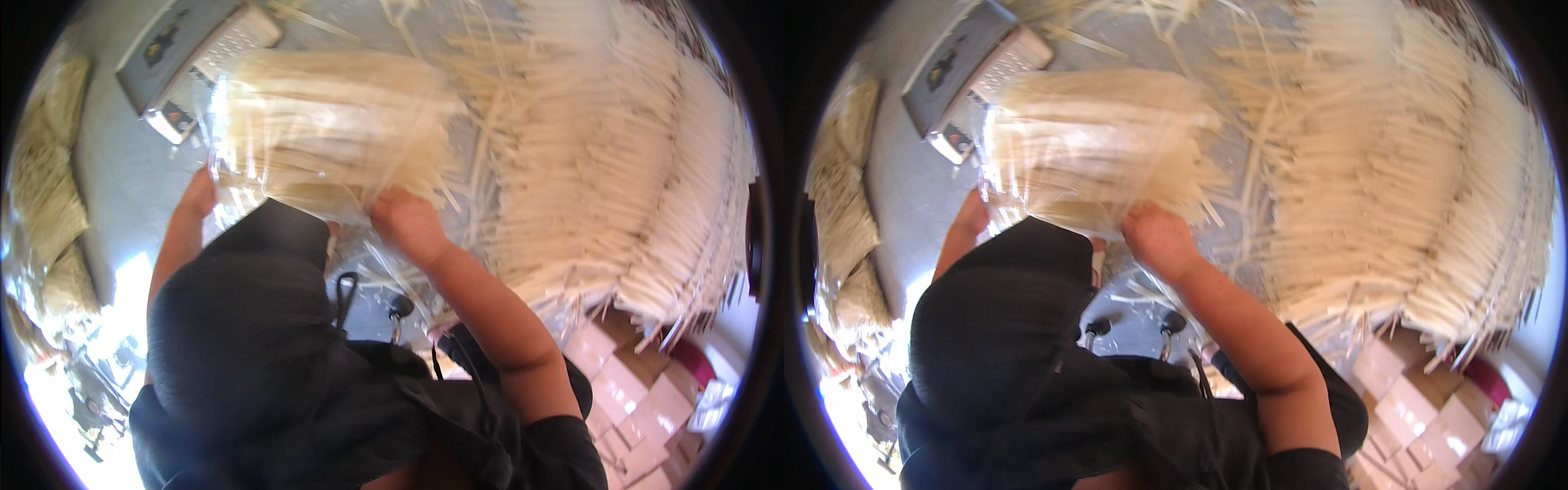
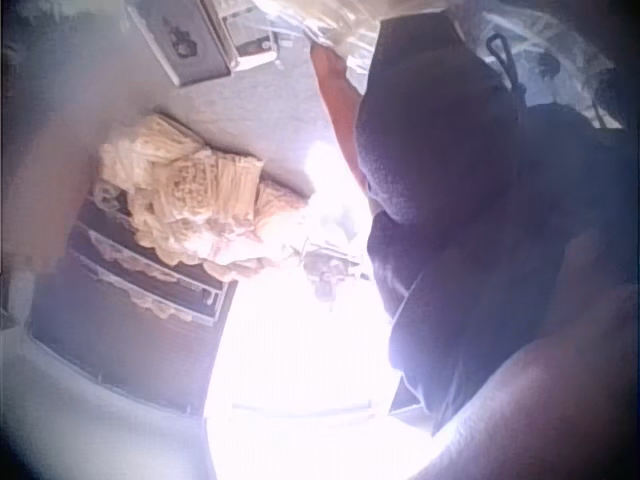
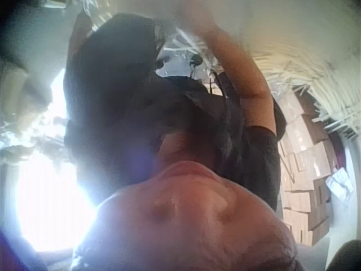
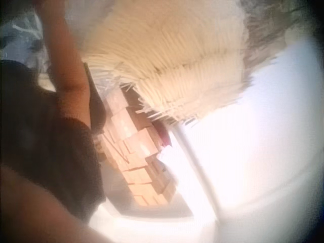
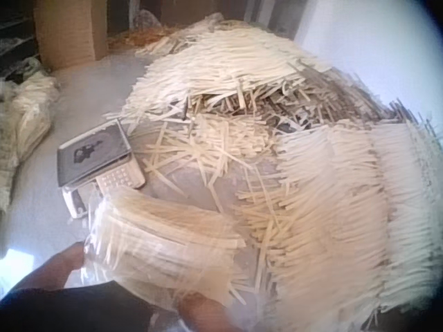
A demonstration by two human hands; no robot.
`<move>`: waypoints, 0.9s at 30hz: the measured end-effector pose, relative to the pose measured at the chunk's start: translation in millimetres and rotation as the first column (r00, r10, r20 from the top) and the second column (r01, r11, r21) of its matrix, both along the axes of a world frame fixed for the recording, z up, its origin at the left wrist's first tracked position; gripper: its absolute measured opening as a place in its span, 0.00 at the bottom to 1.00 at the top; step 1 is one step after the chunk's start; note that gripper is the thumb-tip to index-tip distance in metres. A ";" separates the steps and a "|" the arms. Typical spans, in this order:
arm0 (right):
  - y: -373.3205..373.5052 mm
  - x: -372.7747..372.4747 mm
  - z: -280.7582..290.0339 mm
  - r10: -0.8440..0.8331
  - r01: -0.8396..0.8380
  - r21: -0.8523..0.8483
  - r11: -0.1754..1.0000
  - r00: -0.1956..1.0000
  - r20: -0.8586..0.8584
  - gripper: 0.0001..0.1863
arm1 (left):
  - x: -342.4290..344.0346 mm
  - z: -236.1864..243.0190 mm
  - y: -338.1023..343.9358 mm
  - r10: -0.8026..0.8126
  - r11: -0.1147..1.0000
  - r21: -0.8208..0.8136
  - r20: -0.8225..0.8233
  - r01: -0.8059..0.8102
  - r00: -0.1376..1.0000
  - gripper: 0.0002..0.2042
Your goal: The person gathers bundles of dried noodles from the floor, weighs them on a scale, and places them into plastic bags.
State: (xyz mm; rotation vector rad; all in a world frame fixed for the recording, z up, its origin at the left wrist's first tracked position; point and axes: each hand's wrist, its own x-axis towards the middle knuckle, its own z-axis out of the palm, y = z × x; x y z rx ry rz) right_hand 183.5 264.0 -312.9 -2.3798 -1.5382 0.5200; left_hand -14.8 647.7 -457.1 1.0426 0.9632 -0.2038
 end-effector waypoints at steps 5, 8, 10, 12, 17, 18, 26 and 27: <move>-4.8 4.0 8.8 -0.075 0.073 0.065 0.995 0.997 0.017 0.08 | 6.8 10.2 -3.3 0.152 0.985 0.103 -0.111 -0.140 0.982 0.44; -33.9 7.9 18.3 -0.181 0.180 0.052 0.982 0.983 0.021 0.05 | 6.7 10.4 2.5 0.084 0.881 0.472 -0.169 0.006 0.982 0.36; -55.0 7.2 0.2 -0.163 0.163 -0.028 0.986 0.987 0.001 0.06 | 16.0 12.8 -10.0 0.058 0.747 0.664 -0.098 0.022 0.993 0.29; -48.4 4.0 -9.3 -0.097 0.098 0.038 0.994 0.995 -0.027 0.04 | -4.6 -15.5 -10.3 0.086 0.921 0.386 -0.086 -0.046 0.993 0.27; -12.4 8.6 -0.7 -0.253 0.274 0.253 0.928 0.961 -0.112 0.06 | 20.4 37.0 -31.5 0.011 0.999 0.051 -0.039 -0.009 0.999 0.23; -11.7 8.6 -9.6 -0.301 0.346 0.227 0.910 0.930 -0.211 0.06 | 19.3 31.7 -25.3 0.016 0.998 0.062 -0.081 -0.011 0.997 0.23; -44.1 1.1 -11.8 -0.652 0.618 -0.241 0.748 0.619 -0.437 0.12 | 21.2 0.8 0.4 0.191 0.524 0.849 -0.200 0.073 0.961 0.17; -44.0 -7.4 -18.4 -0.643 0.660 -0.248 0.710 0.462 -0.611 0.13 | 28.9 3.5 -6.0 0.270 0.411 0.910 -0.061 -0.057 0.961 0.16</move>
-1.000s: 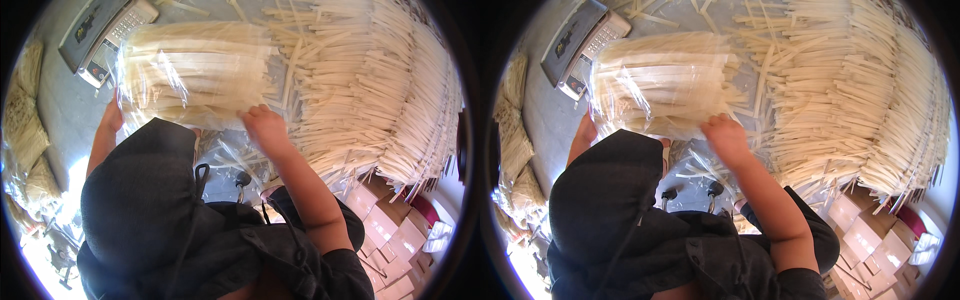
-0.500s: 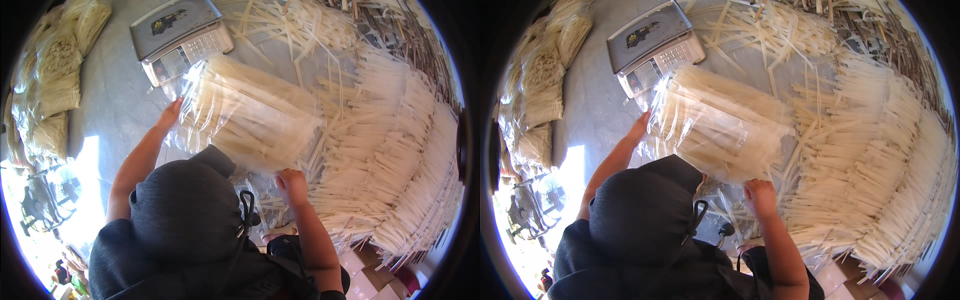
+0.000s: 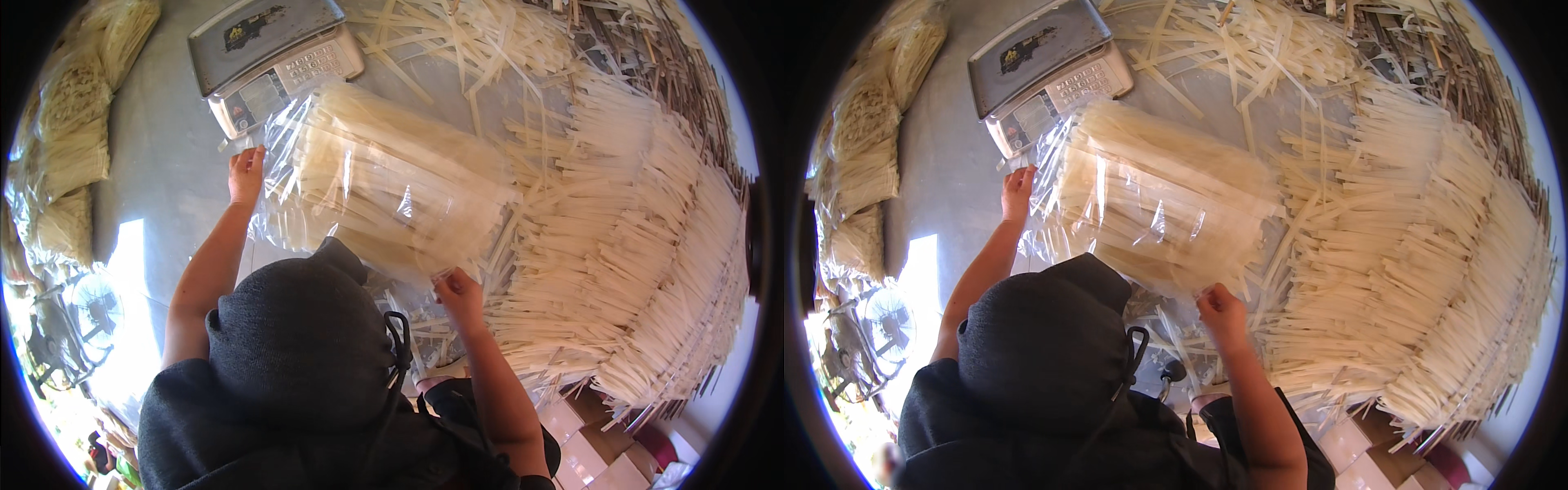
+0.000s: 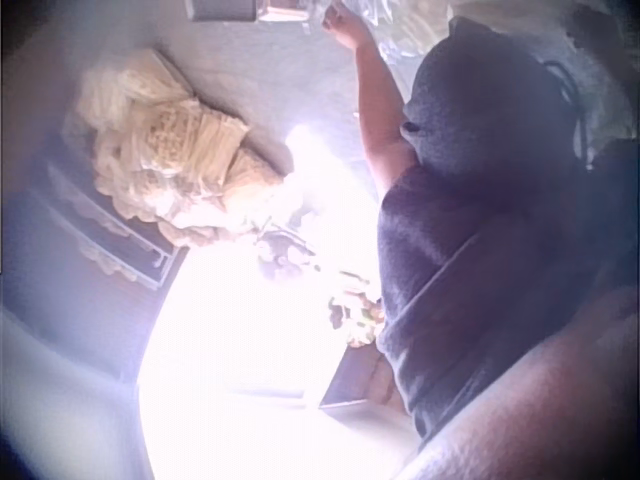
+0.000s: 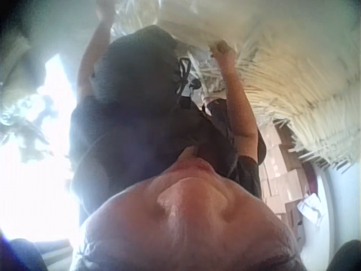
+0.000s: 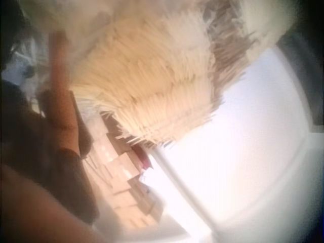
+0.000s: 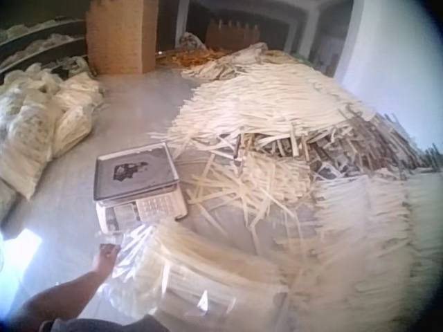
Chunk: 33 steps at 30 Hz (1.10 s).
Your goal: The person gathers bundles of dried noodles from the floor, weighs them on a scale, and places them into plastic bags.
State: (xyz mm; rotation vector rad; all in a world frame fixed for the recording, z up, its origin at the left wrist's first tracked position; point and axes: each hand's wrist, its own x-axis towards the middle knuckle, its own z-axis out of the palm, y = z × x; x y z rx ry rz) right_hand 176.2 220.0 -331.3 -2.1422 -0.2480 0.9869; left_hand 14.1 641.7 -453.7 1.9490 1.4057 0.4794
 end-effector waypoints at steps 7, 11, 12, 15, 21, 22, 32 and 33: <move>40.3 21.0 48.2 0.390 -0.391 -0.072 0.918 0.850 0.353 0.19 | -10.0 -1.8 -16.4 0.166 0.405 -0.890 0.295 0.208 0.941 0.25; 45.4 40.1 53.1 -0.203 0.304 0.387 0.870 0.938 -0.282 0.11 | -25.3 -8.3 -11.4 0.088 0.464 -0.860 0.286 0.215 0.954 0.18; 54.2 46.3 56.2 -0.333 0.600 0.367 0.711 0.747 -0.576 0.10 | -28.0 -11.3 -13.0 0.096 0.444 -0.875 0.264 0.196 0.960 0.18; 73.5 58.4 85.7 -0.224 0.565 0.440 0.698 0.756 -0.615 0.07 | -24.6 -16.5 -27.6 0.184 0.332 -0.925 0.257 0.186 0.949 0.19; 87.6 21.4 173.3 -0.081 0.159 0.513 0.844 0.982 -0.170 0.06 | -11.9 -39.4 -57.1 0.095 0.341 -0.874 0.397 0.345 0.913 0.19; 83.8 14.6 180.7 -0.078 0.136 0.522 0.842 0.988 -0.131 0.07 | -2.0 -32.0 -67.4 0.102 0.310 -0.883 0.400 0.353 0.911 0.19; 20.6 2.7 186.8 -0.229 0.262 0.468 0.844 0.965 -0.127 0.06 | 45.7 -26.5 -107.0 0.100 0.110 -0.899 0.433 0.423 0.896 0.19; 19.4 2.4 188.0 -0.233 0.262 0.468 0.844 0.965 -0.120 0.06 | 45.8 -28.1 -108.6 0.105 0.083 -0.904 0.425 0.418 0.899 0.20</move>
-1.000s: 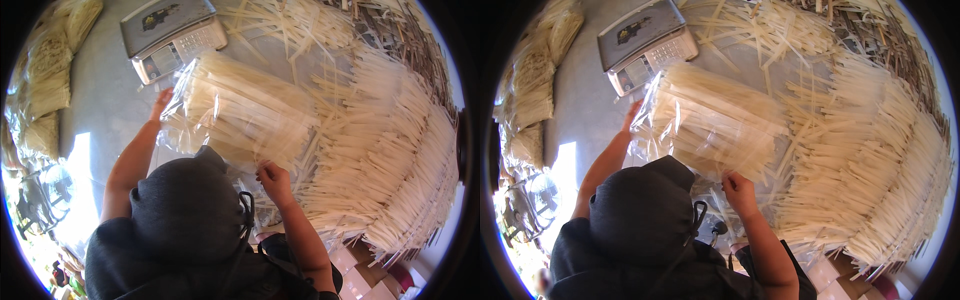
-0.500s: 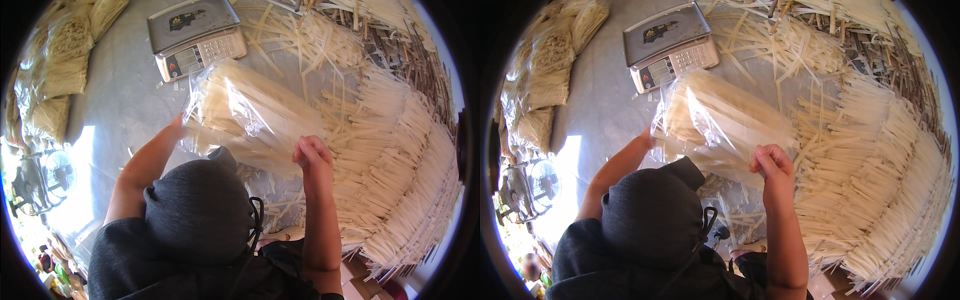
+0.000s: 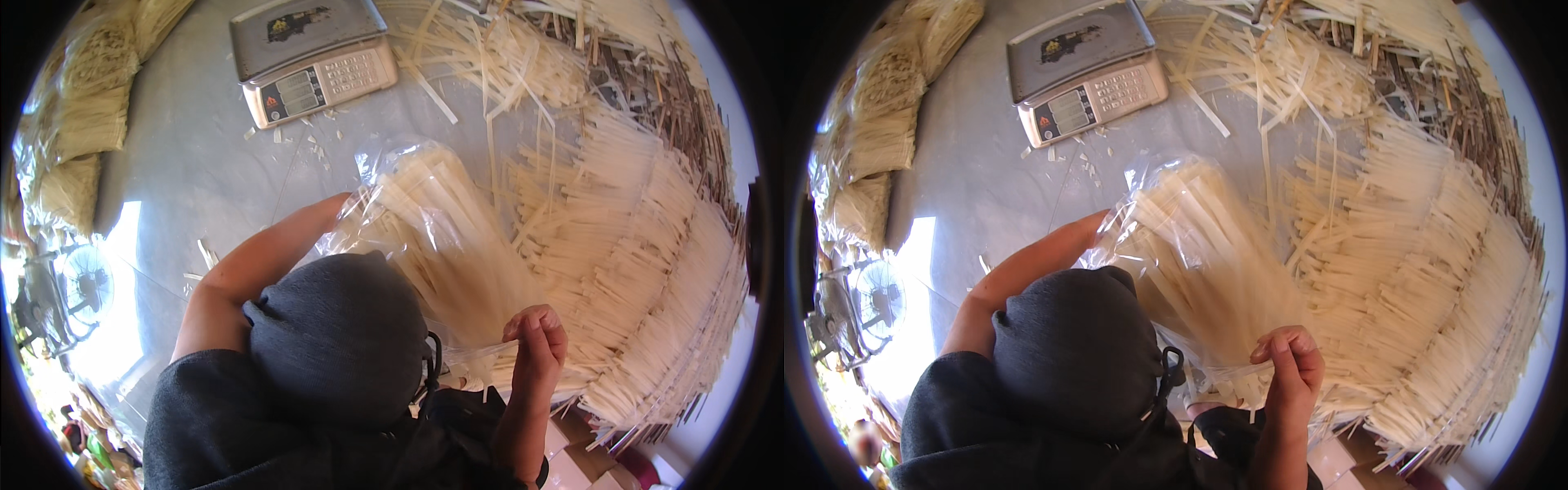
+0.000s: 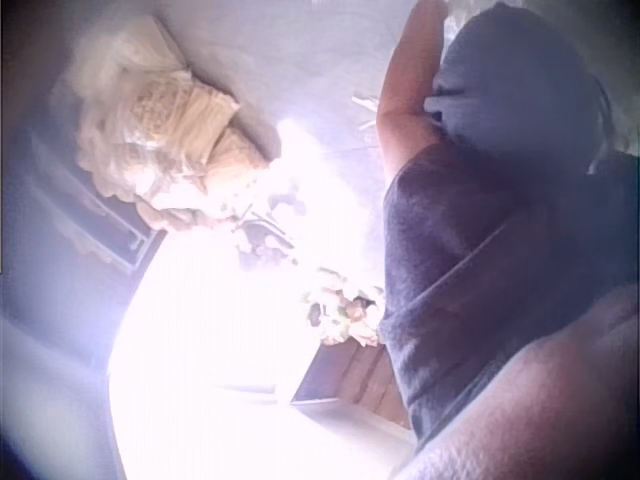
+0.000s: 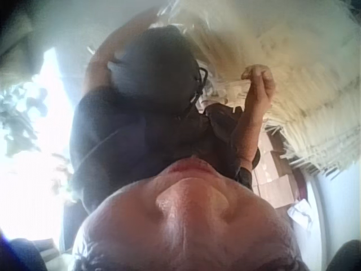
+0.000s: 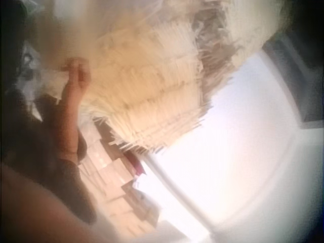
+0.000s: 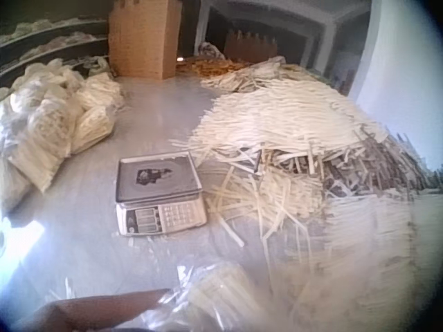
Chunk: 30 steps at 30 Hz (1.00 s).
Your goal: The person gathers bundles of dried noodles from the floor, weighs them on a scale, and places them into plastic bags.
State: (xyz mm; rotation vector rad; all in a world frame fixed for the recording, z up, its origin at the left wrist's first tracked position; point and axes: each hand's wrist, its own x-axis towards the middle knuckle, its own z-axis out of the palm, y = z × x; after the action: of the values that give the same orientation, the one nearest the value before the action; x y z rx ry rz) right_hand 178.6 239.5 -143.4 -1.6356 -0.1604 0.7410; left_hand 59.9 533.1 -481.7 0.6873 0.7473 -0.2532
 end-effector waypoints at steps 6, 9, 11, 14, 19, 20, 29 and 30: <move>37.2 10.2 39.5 0.028 -0.013 -0.084 0.996 0.983 0.180 0.06 | 41.6 50.9 -23.3 -0.012 0.977 -0.209 0.148 0.044 0.989 0.20; 62.2 31.7 61.1 0.226 -0.195 -0.131 0.972 0.927 0.300 0.05 | 66.9 96.8 -18.1 0.061 0.965 -0.263 0.267 0.012 0.962 0.20; 92.6 38.7 81.9 0.303 -0.243 -0.189 0.952 0.847 0.437 0.05 | 80.3 123.6 2.7 0.134 0.968 -0.247 0.336 -0.050 0.932 0.20; 136.5 55.4 112.6 0.414 -0.385 -0.183 0.904 0.686 0.598 0.06 | 90.7 161.8 57.4 0.222 0.973 -0.155 0.427 -0.171 0.877 0.20; 239.9 139.2 131.9 0.515 -0.678 -0.094 0.729 0.453 0.727 0.15 | 79.3 209.8 182.0 0.293 0.918 0.095 0.488 -0.384 0.822 0.20; 262.4 155.7 126.6 0.540 -0.709 0.003 0.705 0.540 0.646 0.15 | 71.3 212.7 211.0 0.308 0.890 0.164 0.468 -0.424 0.828 0.20; 430.2 146.4 -12.4 0.583 -0.533 0.409 0.741 0.813 0.005 0.10 | -37.6 105.4 433.7 0.600 0.456 0.826 -0.010 -0.332 0.800 0.20; 438.0 147.5 -31.1 0.587 -0.529 0.433 0.730 0.810 0.000 0.11 | -56.4 88.6 452.2 0.628 0.372 0.901 -0.069 -0.221 0.775 0.20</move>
State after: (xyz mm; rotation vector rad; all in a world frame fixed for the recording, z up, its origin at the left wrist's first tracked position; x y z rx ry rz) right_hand 326.1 677.4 -174.4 -1.1103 -0.6952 1.1883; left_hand 3.5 985.3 -393.2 1.3878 1.4841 0.5843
